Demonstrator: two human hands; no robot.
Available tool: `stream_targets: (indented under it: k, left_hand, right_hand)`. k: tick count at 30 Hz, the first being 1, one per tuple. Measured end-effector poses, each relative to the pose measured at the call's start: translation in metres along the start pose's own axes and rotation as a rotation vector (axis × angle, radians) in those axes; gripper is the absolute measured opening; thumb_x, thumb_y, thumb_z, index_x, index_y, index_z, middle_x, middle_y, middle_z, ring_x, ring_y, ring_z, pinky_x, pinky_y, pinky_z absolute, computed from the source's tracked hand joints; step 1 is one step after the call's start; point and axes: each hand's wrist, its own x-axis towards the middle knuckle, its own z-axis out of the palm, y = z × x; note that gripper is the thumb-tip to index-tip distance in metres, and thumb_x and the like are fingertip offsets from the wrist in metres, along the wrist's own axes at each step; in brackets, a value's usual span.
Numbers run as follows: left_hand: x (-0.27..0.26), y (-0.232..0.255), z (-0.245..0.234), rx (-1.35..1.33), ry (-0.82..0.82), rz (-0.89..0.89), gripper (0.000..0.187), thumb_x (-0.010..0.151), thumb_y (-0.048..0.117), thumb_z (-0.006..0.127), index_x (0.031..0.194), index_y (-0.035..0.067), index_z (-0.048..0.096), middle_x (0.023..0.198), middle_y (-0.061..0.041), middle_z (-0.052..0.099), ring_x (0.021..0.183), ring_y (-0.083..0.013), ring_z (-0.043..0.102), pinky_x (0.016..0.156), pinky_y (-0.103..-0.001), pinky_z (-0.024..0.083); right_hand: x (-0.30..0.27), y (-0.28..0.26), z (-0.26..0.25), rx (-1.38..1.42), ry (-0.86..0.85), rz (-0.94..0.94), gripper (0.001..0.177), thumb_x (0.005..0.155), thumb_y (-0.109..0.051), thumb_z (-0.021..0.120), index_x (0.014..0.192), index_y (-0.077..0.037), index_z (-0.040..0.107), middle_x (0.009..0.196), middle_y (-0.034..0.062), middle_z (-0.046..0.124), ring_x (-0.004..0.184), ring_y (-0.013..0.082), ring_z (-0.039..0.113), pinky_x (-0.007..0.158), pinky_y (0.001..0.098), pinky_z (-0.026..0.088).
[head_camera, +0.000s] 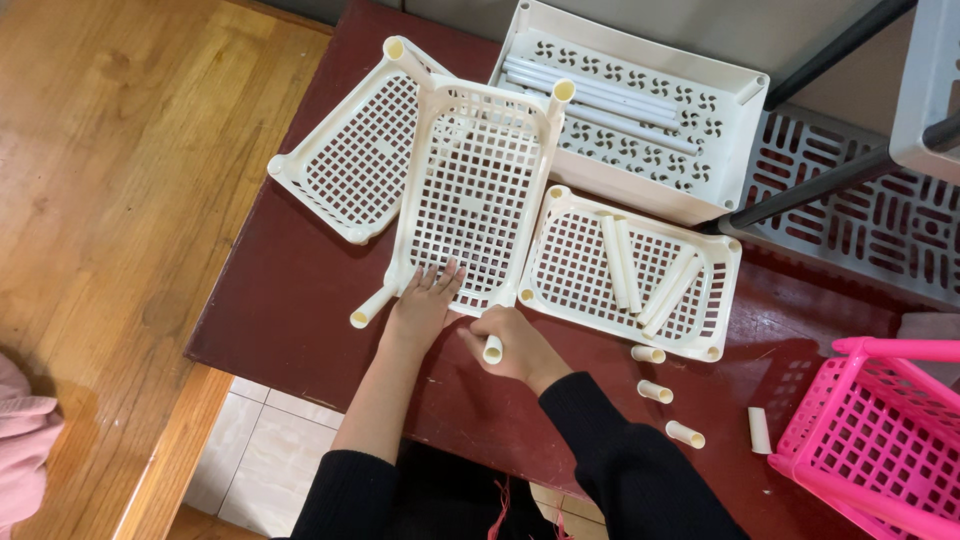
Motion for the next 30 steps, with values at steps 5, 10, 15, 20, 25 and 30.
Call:
stream_targets:
  k: [5, 10, 15, 20, 25, 30]
  left_hand:
    - [-0.004, -0.002, 0.004, 0.019, 0.062, 0.007, 0.076, 0.094, 0.051, 0.055, 0.159, 0.019, 0.034, 0.163, -0.003, 0.035, 0.142, -0.0267, 0.046, 0.121, -0.042, 0.029]
    - [0.003, 0.000, -0.002, -0.073, 0.026, -0.011, 0.084, 0.085, 0.055, 0.064, 0.155, 0.018, 0.035, 0.161, -0.004, 0.036, 0.141, -0.0276, 0.047, 0.118, -0.043, 0.030]
    - [0.001, 0.001, -0.004, -0.032, 0.052, 0.013, 0.081, 0.089, 0.050, 0.065, 0.157, 0.017, 0.036, 0.162, -0.004, 0.038, 0.141, -0.0265, 0.047, 0.119, -0.042, 0.032]
    - [-0.005, -0.001, -0.009, 0.013, 0.044, 0.013, 0.079, 0.091, 0.048, 0.062, 0.158, 0.018, 0.035, 0.163, -0.003, 0.037, 0.143, -0.0254, 0.045, 0.121, -0.040, 0.030]
    - [-0.003, 0.002, -0.011, 0.009, 0.017, 0.001, 0.078, 0.093, 0.049, 0.058, 0.159, 0.019, 0.030, 0.164, -0.001, 0.033, 0.143, -0.0241, 0.042, 0.120, -0.040, 0.029]
    - [-0.001, 0.003, -0.013, 0.001, -0.018, -0.013, 0.080, 0.092, 0.051, 0.060, 0.159, 0.019, 0.028, 0.164, 0.000, 0.033, 0.144, -0.0236, 0.041, 0.121, -0.040, 0.029]
  right_hand:
    - [-0.003, 0.002, 0.005, -0.038, 0.110, -0.191, 0.037, 0.094, -0.011, 0.070, 0.061, -0.001, 0.055, 0.058, 0.0136, 0.056, 0.056, 0.0263, 0.048, 0.056, 0.0396, 0.042]
    - [0.000, -0.011, 0.062, 0.121, 0.919, 0.207, 0.041, 0.101, -0.013, 0.062, 0.064, 0.000, 0.050, 0.057, 0.0090, 0.049, 0.051, 0.0170, 0.045, 0.051, 0.0348, 0.036]
    - [0.005, -0.009, 0.066, 0.159, 0.975, 0.277, 0.044, 0.101, -0.013, 0.064, 0.063, 0.001, 0.048, 0.055, 0.0083, 0.047, 0.052, 0.0149, 0.042, 0.051, 0.0344, 0.035]
    - [-0.005, -0.002, 0.010, -0.021, 0.178, -0.084, 0.040, 0.090, -0.013, 0.072, 0.056, -0.001, 0.055, 0.052, 0.0117, 0.053, 0.048, 0.0236, 0.044, 0.050, 0.0378, 0.038]
    - [0.004, 0.001, -0.002, -0.034, -0.061, -0.018, 0.042, 0.091, -0.015, 0.072, 0.055, -0.001, 0.054, 0.053, 0.0139, 0.053, 0.046, 0.0258, 0.046, 0.051, 0.0387, 0.040]
    - [-0.008, -0.007, 0.040, 0.072, 0.656, 0.170, 0.042, 0.100, -0.018, 0.063, 0.061, -0.003, 0.056, 0.054, 0.0055, 0.053, 0.048, 0.0173, 0.046, 0.049, 0.0381, 0.037]
